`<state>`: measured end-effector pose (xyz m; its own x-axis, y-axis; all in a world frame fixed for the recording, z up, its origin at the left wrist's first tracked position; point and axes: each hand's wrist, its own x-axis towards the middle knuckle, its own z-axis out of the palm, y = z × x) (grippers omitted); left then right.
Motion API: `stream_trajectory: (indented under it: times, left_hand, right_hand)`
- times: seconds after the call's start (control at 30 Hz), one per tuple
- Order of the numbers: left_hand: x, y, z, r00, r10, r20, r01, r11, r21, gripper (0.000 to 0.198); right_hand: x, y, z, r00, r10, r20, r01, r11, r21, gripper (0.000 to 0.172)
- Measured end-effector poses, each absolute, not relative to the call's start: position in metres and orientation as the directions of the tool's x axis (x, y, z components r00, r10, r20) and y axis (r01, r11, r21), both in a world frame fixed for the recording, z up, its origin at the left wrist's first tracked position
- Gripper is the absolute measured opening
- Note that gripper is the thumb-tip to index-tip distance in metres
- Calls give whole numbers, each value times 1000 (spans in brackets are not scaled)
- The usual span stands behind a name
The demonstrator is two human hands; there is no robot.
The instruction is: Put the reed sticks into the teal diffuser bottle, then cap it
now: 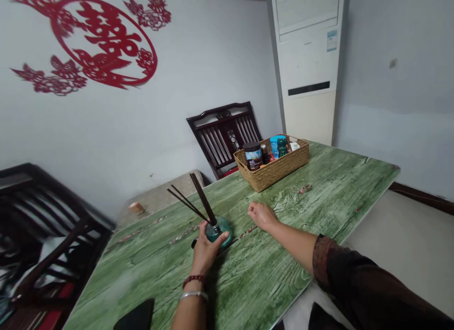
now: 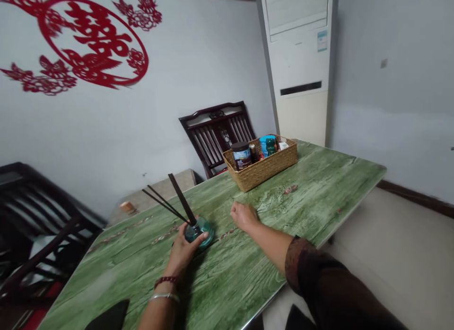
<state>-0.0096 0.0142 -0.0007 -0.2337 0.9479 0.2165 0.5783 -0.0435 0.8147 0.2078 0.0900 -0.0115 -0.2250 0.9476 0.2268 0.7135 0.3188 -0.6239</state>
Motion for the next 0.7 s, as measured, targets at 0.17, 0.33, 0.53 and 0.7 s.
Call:
stream_trajectory:
  times: [0.17,0.33,0.53,0.7]
  left_hand:
    - [-26,50,-7,-379,899,220,487,-8,873,77]
    - [-36,89,-13,-395,884,251,462,-45,886,61]
    - [-44,120,-7,-422,866,268,405,-84,911,58]
    - [-44,113,1,-498,824,269,351,-92,932,75]
  right_hand:
    - [209,91,-13,-247,950,191,730,312,-608,17]
    - [208,91,-13,-266,945,189,731,326,-599,19]
    - [204,92,-17,-266,942,205,730,336,-596,16]
    - [204,97,-24,-227,949,221,655,316,-686,10]
